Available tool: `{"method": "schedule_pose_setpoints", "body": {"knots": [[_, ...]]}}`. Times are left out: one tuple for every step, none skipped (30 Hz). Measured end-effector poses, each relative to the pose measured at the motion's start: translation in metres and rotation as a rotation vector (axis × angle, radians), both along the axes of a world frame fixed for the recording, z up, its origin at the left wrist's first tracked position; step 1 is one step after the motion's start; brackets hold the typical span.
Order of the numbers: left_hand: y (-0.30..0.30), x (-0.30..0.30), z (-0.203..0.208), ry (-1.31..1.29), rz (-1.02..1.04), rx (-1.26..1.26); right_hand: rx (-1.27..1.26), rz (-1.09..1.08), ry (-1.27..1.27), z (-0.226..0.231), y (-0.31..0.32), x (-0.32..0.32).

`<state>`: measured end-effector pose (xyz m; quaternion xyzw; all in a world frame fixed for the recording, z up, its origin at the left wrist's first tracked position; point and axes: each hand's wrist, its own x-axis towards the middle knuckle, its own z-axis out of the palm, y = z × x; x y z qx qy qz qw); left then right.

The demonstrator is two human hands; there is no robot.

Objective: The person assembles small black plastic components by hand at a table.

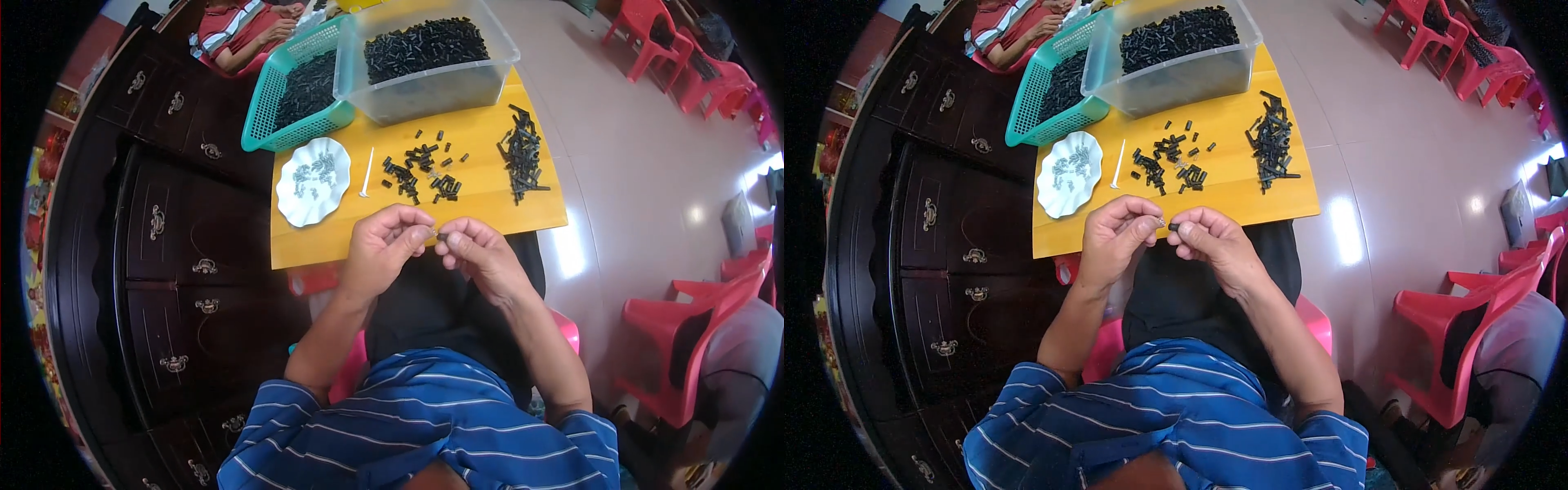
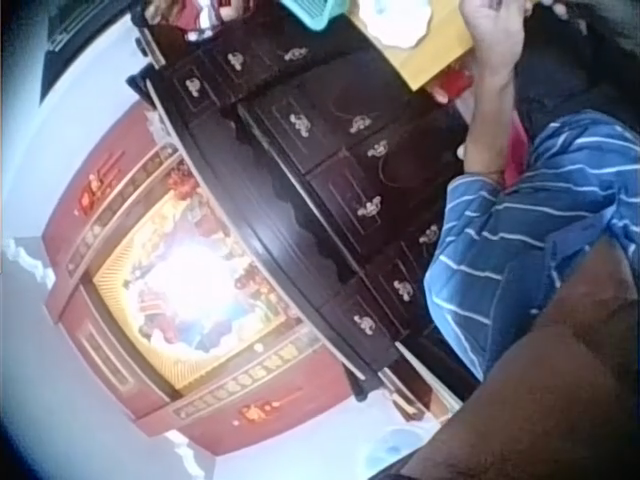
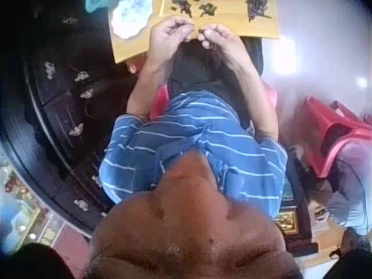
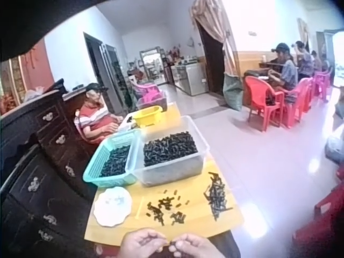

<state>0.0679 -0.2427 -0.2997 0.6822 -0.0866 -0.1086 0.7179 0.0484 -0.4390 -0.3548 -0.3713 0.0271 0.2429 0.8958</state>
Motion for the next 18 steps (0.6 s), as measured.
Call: {"method": "schedule_pose_setpoints", "body": {"knots": [[-0.001,0.0,-0.001,0.003,-0.002,0.002,-0.003,-0.003,-0.004,0.0,0.0,-0.001],[-0.001,0.0,-0.003,0.004,-0.004,0.003,-0.006,-0.007,-0.009,0.0,0.0,-0.001],[-0.001,0.0,-0.004,0.005,-0.006,0.004,-0.003,-0.009,-0.006,0.0,0.0,-0.001],[-0.001,-0.001,-0.006,0.009,-0.01,0.007,-0.001,-0.013,-0.015,0.0,0.001,-0.001],[-0.001,0.0,-0.007,-0.004,0.003,0.02,0.0,-0.018,-0.024,0.0,0.001,-0.001],[-0.001,0.0,-0.008,-0.017,0.015,0.033,0.002,-0.021,-0.02,0.001,0.001,-0.001],[-0.001,0.0,-0.01,-0.014,0.013,0.035,-0.002,-0.019,-0.018,0.002,0.001,-0.001],[0.0,0.0,-0.011,-0.017,0.01,0.04,-0.007,-0.017,-0.016,0.002,0.001,-0.001],[0.0,0.0,-0.012,-0.021,0.007,0.044,-0.005,-0.02,-0.014,0.003,0.001,-0.001],[0.0,0.0,-0.012,-0.019,0.006,0.046,0.009,-0.027,0.003,0.004,0.001,-0.001],[-0.001,0.0,-0.012,-0.016,0.009,0.045,0.023,-0.034,0.019,0.004,0.002,-0.001],[-0.001,0.0,-0.012,-0.014,0.011,0.045,0.024,-0.035,0.02,0.004,0.002,-0.001],[-0.002,0.001,-0.012,-0.013,0.009,0.045,0.028,-0.04,0.019,0.003,0.002,0.0],[-0.004,0.0,-0.012,-0.01,0.015,0.048,0.031,-0.045,0.018,0.003,0.001,0.0],[-0.005,0.0,-0.012,-0.008,0.021,0.052,0.031,-0.046,0.018,0.002,0.001,0.0],[-0.007,-0.001,-0.011,-0.008,0.021,0.052,0.024,-0.045,0.02,0.003,0.001,0.0],[-0.01,-0.002,-0.009,-0.039,0.004,0.088,0.018,-0.043,0.022,0.003,0.0,0.0],[-0.011,-0.003,-0.008,-0.07,-0.013,0.125,0.017,-0.043,0.021,0.004,0.0,0.0]]}}
